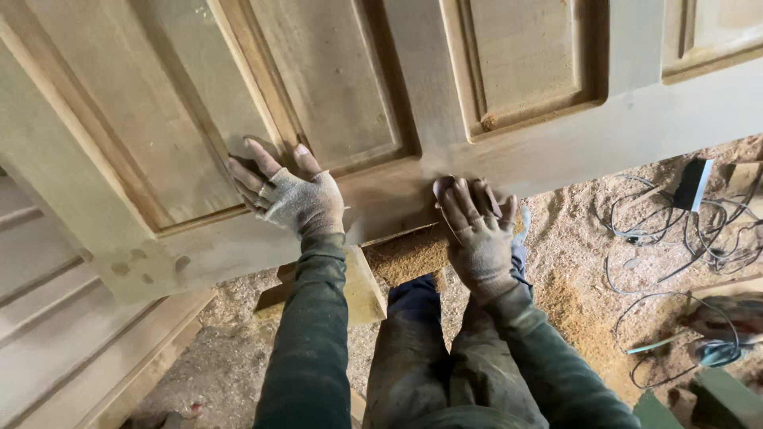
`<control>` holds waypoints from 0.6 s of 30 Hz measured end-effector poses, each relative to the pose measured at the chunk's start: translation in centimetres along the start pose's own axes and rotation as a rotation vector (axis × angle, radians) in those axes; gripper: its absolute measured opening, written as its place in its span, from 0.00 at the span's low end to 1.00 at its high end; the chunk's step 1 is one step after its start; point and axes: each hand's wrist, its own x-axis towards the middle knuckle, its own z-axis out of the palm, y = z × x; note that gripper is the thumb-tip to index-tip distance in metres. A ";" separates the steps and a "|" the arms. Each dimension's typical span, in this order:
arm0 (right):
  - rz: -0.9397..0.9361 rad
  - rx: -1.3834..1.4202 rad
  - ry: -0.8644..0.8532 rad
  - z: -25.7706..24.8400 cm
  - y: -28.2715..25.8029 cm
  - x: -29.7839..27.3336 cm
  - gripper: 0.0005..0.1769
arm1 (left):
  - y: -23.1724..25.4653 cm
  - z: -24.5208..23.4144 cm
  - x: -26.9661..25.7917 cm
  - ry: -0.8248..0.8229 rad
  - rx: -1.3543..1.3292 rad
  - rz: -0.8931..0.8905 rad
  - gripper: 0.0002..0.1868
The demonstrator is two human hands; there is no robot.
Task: The person sands the surface and the recessed panels of a wooden door using a piece of sandpaper.
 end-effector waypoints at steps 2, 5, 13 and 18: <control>0.004 -0.044 -0.010 -0.4 0.0 -0.7 0.57 | 0.2 0.5 0.1 -0.010 -0.009 0.002 0.39; -0.012 0.002 0.024 -0.9 0.1 6.3 0.58 | -0.1 0.1 -0.2 -0.025 -0.029 -0.003 0.38; -0.002 -0.015 0.026 -0.7 -1.4 -0.1 0.51 | -0.7 0.6 -0.4 0.013 -0.012 0.004 0.39; 0.030 0.016 0.080 0.3 -1.1 7.0 0.55 | -0.6 0.7 -0.3 0.011 0.001 0.034 0.39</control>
